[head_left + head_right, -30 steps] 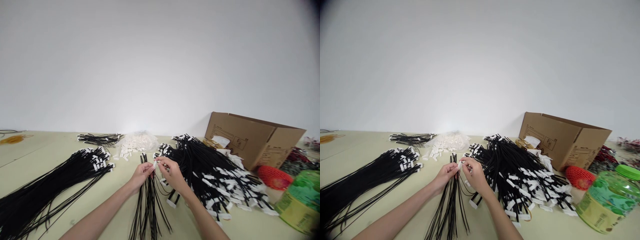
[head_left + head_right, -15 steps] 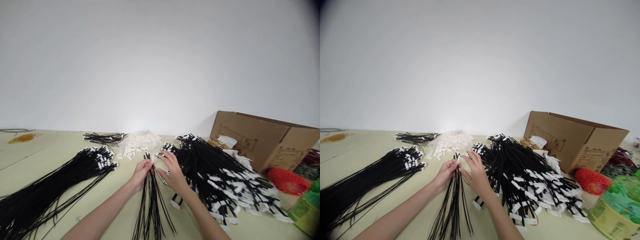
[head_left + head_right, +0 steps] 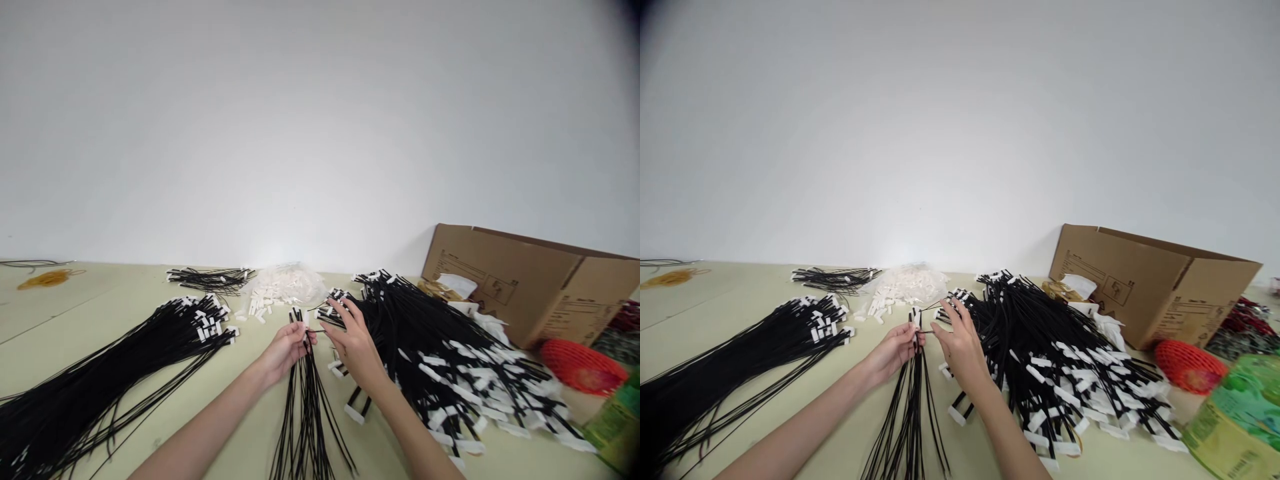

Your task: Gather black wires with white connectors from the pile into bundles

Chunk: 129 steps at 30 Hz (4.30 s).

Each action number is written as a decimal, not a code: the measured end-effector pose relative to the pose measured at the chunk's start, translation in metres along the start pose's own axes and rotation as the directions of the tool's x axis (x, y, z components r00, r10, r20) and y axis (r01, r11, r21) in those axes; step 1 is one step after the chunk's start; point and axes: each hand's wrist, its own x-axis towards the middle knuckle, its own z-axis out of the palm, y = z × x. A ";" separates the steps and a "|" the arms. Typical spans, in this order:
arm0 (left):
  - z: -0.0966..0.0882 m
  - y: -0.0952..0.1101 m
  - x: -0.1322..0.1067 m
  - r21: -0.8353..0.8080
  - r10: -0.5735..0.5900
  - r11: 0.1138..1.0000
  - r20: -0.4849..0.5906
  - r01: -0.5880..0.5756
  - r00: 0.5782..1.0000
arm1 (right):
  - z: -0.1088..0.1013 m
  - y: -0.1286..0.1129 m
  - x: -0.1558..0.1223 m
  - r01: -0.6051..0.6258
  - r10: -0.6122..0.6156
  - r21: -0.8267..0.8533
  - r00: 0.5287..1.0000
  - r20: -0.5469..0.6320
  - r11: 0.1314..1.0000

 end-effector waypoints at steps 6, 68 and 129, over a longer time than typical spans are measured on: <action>0.007 0.002 -0.006 -0.055 -0.087 0.994 0.083 0.092 0.993 | -0.001 0.002 0.000 -0.015 0.015 -0.005 1.000 -0.009 1.000; 0.021 -0.008 -0.011 -0.078 -0.040 0.996 -0.012 0.039 0.999 | -0.052 0.032 0.018 -0.087 0.913 0.996 0.405 0.040 -0.005; 0.013 -0.010 -0.009 0.152 -0.004 0.988 0.074 -0.007 0.997 | -0.037 0.015 0.010 -0.158 0.140 0.266 0.986 0.086 0.951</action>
